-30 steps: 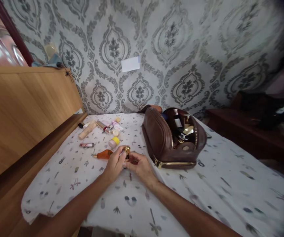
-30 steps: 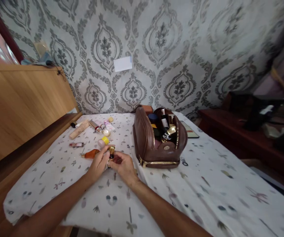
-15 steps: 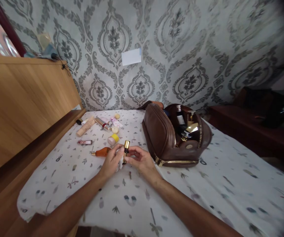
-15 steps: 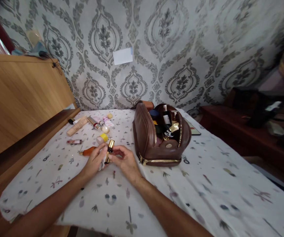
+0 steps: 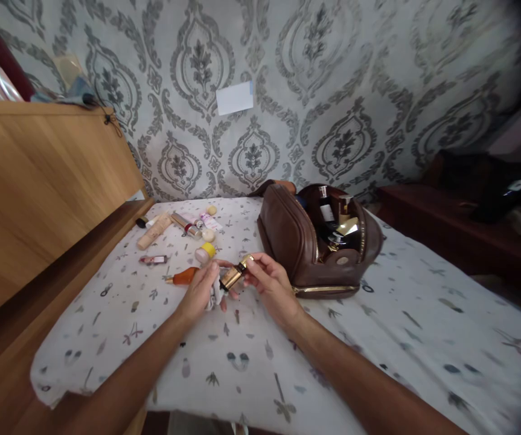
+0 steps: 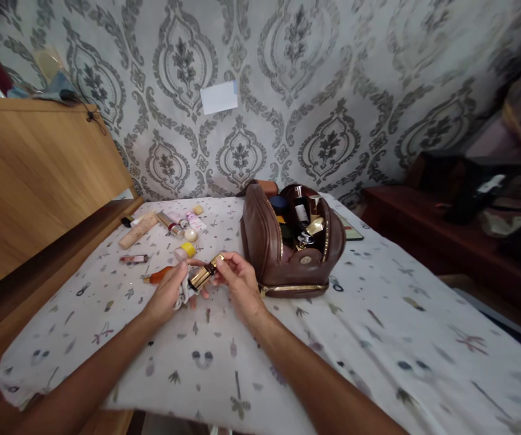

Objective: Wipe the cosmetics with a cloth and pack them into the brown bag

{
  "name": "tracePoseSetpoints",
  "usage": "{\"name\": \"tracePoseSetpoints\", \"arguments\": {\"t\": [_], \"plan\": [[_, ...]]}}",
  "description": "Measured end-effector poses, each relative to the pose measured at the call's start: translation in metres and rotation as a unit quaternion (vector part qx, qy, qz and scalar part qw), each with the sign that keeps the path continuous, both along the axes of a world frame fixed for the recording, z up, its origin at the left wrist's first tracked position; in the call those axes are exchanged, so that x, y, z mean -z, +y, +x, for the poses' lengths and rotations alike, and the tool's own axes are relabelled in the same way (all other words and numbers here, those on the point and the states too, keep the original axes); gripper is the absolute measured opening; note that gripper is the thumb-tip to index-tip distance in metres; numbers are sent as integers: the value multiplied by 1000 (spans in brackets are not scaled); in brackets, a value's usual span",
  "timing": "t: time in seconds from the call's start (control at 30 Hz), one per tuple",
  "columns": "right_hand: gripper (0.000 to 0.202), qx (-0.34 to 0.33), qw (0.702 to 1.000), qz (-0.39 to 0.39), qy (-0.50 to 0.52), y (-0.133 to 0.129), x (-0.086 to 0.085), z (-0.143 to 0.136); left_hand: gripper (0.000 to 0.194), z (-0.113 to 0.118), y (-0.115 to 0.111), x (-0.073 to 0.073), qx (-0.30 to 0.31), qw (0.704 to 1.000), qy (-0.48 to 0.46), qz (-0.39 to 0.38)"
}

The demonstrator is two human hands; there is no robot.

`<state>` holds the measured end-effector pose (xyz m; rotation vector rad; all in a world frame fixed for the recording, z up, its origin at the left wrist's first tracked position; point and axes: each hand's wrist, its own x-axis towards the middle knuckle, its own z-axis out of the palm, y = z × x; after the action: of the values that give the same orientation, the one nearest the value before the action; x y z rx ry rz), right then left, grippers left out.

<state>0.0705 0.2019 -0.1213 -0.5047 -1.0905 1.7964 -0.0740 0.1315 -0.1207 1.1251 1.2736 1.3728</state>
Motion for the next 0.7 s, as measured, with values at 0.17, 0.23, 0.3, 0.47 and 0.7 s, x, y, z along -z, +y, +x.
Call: {"name": "tracePoseSetpoints", "arguments": {"t": [0.17, 0.23, 0.3, 0.47, 0.7], "plan": [[36, 12, 1000, -12, 24, 0, 1, -1, 53, -1, -4, -3, 15, 1000, -25, 2], [35, -5, 999, -19, 26, -1, 3, -2, 50, -1, -4, -1, -1, 1000, -24, -6], [35, -27, 999, -19, 17, -1, 6, -4, 49, -2, -3, 1, -14, 999, -32, -8], [41, -58, 997, 22, -55, -2, 11, -5, 60, 0, -2, 2, -37, 997, -42, -55], [38, -17, 994, 67, -88, -3, 13, -4, 50, 3, -3, 2, -26, 995, 88, -40]]}}
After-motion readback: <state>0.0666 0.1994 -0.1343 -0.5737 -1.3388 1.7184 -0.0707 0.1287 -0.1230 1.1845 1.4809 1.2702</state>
